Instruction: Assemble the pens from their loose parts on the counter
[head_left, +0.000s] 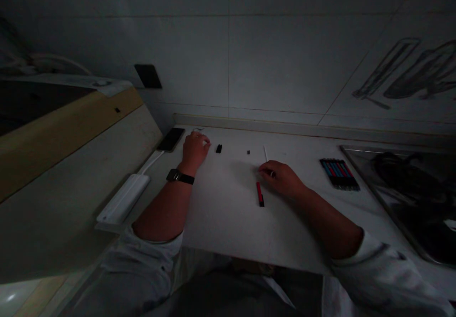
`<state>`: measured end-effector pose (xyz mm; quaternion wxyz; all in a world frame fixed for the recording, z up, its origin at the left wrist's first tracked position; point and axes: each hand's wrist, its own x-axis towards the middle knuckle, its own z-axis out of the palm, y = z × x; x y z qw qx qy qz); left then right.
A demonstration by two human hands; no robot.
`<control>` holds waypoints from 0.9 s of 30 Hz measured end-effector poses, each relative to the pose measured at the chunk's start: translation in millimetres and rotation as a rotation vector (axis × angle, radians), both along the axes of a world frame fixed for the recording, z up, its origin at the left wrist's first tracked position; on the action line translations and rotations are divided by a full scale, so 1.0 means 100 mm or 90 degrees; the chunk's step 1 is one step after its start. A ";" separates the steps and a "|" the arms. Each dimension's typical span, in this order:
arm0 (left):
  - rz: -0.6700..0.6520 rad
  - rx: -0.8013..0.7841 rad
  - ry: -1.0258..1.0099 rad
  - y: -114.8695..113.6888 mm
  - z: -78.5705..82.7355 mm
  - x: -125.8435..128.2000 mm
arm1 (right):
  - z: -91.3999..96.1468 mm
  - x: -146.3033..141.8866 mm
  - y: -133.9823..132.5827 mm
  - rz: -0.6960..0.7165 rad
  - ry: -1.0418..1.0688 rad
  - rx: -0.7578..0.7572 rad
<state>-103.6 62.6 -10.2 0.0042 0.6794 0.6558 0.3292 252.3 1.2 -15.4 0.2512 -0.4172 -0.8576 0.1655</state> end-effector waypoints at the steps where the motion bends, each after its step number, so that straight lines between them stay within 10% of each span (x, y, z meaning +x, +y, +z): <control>1: -0.037 0.018 -0.066 0.00 0.01 0.06 | 0.00 0.00 0.00 0.000 0.002 0.007; 11: -0.123 -0.087 -0.828 -0.11 0.06 0.51 | 0.07 -0.50 0.45 0.090 -0.111 0.141; 19: -0.052 -0.059 -0.858 -0.01 0.05 0.34 | 0.11 -1.33 0.87 0.051 -0.291 0.119; 27: -0.059 -0.038 -0.939 -0.01 0.08 0.31 | 0.05 -1.38 1.07 0.006 -0.289 0.156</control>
